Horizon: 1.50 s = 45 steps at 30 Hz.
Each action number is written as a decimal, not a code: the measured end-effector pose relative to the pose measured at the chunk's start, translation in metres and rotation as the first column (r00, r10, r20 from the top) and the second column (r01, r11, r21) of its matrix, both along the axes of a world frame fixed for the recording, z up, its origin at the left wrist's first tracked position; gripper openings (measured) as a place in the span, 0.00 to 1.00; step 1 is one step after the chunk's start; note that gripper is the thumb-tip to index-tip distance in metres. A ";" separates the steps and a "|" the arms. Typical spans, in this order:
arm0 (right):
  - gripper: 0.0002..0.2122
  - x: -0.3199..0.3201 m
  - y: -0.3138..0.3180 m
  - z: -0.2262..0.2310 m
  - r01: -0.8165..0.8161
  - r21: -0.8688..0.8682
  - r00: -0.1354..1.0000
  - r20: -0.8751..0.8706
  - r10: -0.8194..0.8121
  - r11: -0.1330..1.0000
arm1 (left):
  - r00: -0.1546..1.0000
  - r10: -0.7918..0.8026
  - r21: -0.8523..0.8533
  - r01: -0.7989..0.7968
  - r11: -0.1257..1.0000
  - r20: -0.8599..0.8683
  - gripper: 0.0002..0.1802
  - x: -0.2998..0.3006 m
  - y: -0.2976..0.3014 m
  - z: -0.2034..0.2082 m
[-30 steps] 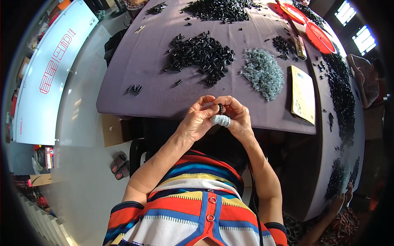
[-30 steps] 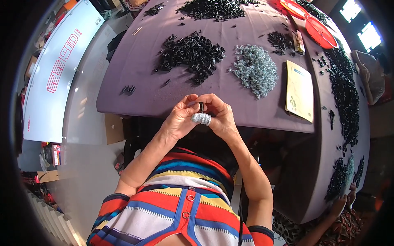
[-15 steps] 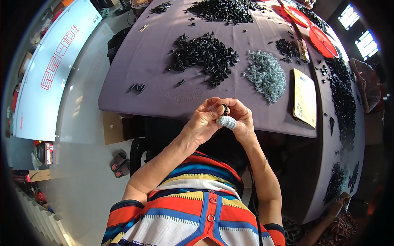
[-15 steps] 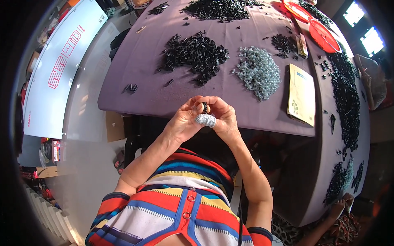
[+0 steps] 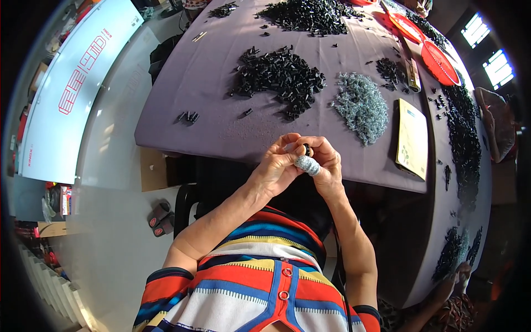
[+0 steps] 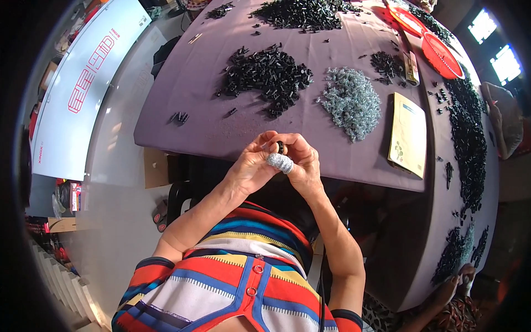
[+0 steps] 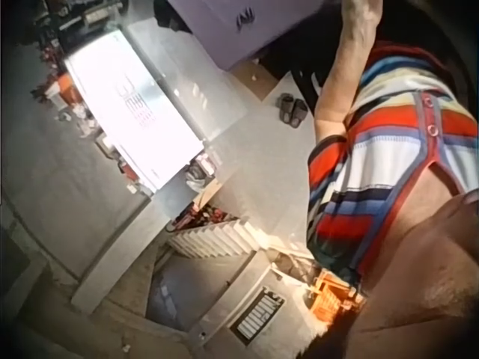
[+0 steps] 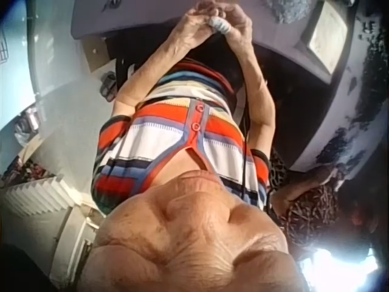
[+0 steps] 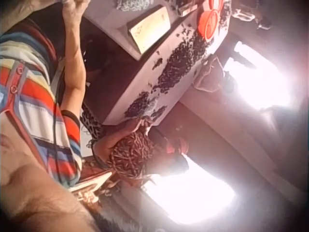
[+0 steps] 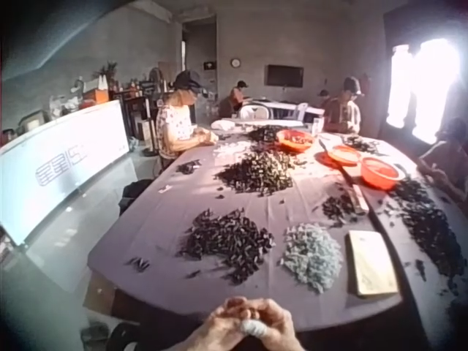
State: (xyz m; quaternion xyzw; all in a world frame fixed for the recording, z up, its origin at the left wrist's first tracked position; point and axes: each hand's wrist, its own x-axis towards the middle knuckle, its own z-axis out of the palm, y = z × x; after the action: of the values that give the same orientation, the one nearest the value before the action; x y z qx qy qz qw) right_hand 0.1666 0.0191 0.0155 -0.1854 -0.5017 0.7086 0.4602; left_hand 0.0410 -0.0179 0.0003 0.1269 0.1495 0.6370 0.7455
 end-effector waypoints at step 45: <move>0.08 0.025 0.038 0.015 0.098 0.754 0.482 0.535 -0.693 0.650 | 0.968 0.076 -0.088 -0.100 0.991 -0.240 0.08 -0.051 -0.010 0.005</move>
State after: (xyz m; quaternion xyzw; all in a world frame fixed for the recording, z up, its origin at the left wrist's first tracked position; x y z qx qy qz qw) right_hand 0.1919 0.0571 0.0308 -0.4317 -0.7935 0.1961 0.3814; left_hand -0.0100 -0.0275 0.0050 0.1579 0.2739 0.6416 0.6988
